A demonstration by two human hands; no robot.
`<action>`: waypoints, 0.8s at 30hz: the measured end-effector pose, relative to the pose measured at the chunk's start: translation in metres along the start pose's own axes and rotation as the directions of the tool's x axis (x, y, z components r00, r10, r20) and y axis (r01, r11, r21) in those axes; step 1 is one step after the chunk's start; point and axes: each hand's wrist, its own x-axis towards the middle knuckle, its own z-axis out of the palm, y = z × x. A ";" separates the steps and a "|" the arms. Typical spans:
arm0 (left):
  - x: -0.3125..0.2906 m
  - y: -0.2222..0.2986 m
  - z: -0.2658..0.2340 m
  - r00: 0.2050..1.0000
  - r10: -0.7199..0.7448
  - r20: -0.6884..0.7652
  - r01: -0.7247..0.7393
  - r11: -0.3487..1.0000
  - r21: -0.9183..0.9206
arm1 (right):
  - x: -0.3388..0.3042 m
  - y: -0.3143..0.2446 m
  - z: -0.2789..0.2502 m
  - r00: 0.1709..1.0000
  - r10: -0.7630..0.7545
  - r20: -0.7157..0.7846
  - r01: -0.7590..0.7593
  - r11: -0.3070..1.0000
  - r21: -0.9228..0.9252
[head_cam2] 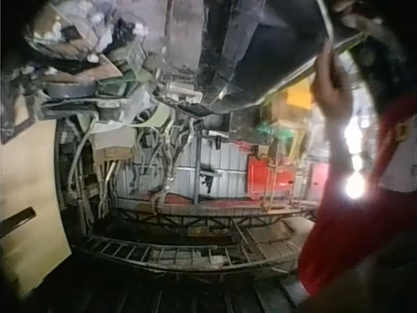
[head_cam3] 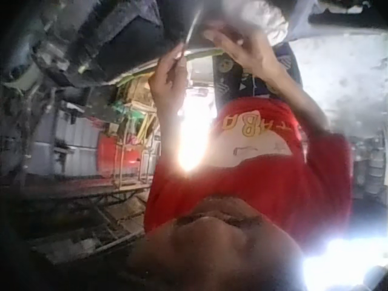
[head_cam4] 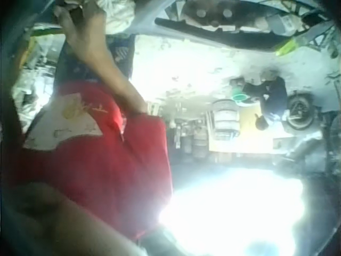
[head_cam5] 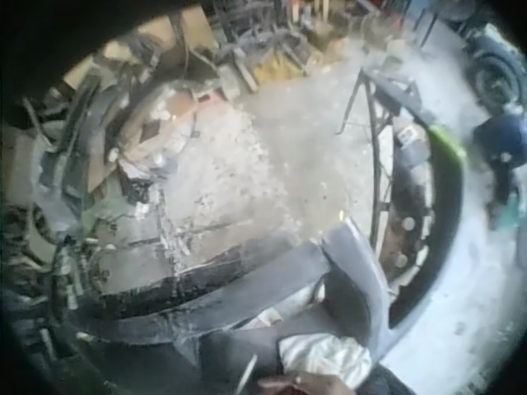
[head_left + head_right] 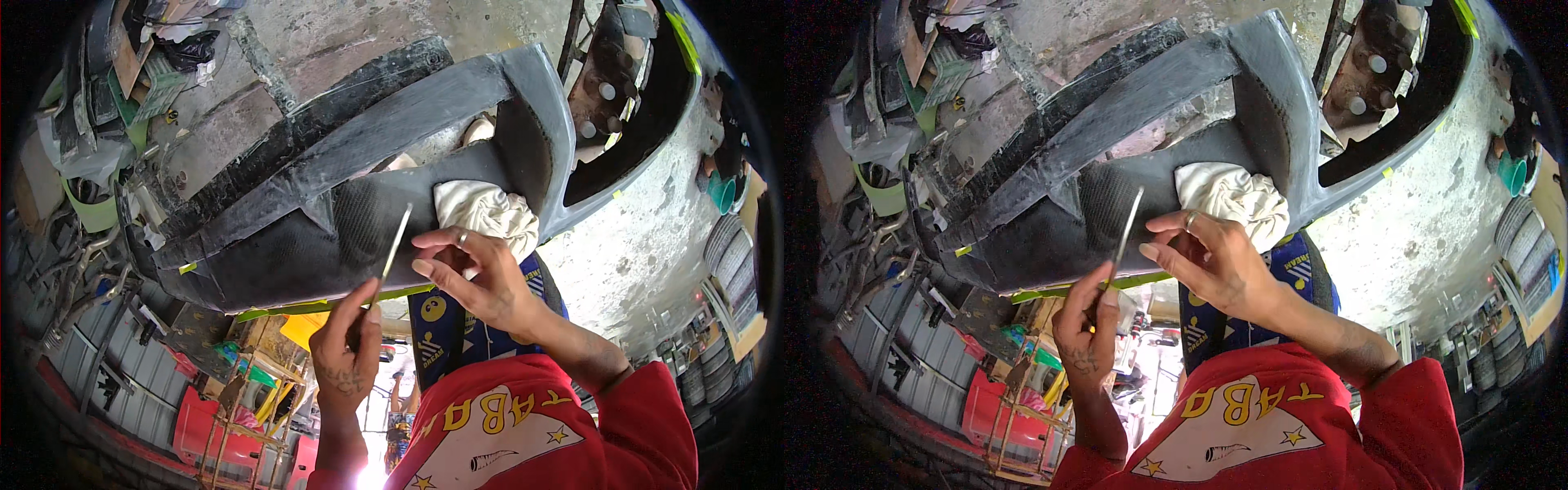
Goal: The person uses a metal scraper to remove material from a large black car part, likely a bumper, resting on a stand. They repeatedly scrape along seams and edges, occasionally wiping the surface with a white cloth.
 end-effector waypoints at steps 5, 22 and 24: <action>-0.015 0.002 -0.001 0.992 0.010 0.127 -0.004 0.999 -0.048 | 0.015 0.017 0.016 0.976 0.134 0.170 -0.216 0.658 0.721; 0.097 -0.002 -0.032 0.872 0.489 -0.014 -0.476 0.843 -0.250 | 0.025 0.008 0.062 0.992 -0.022 -0.125 0.097 0.762 0.640; 0.119 -0.003 -0.037 0.845 0.533 0.034 -0.518 0.834 -0.191 | 0.029 0.029 0.044 0.837 -0.399 -0.375 0.428 0.904 -0.008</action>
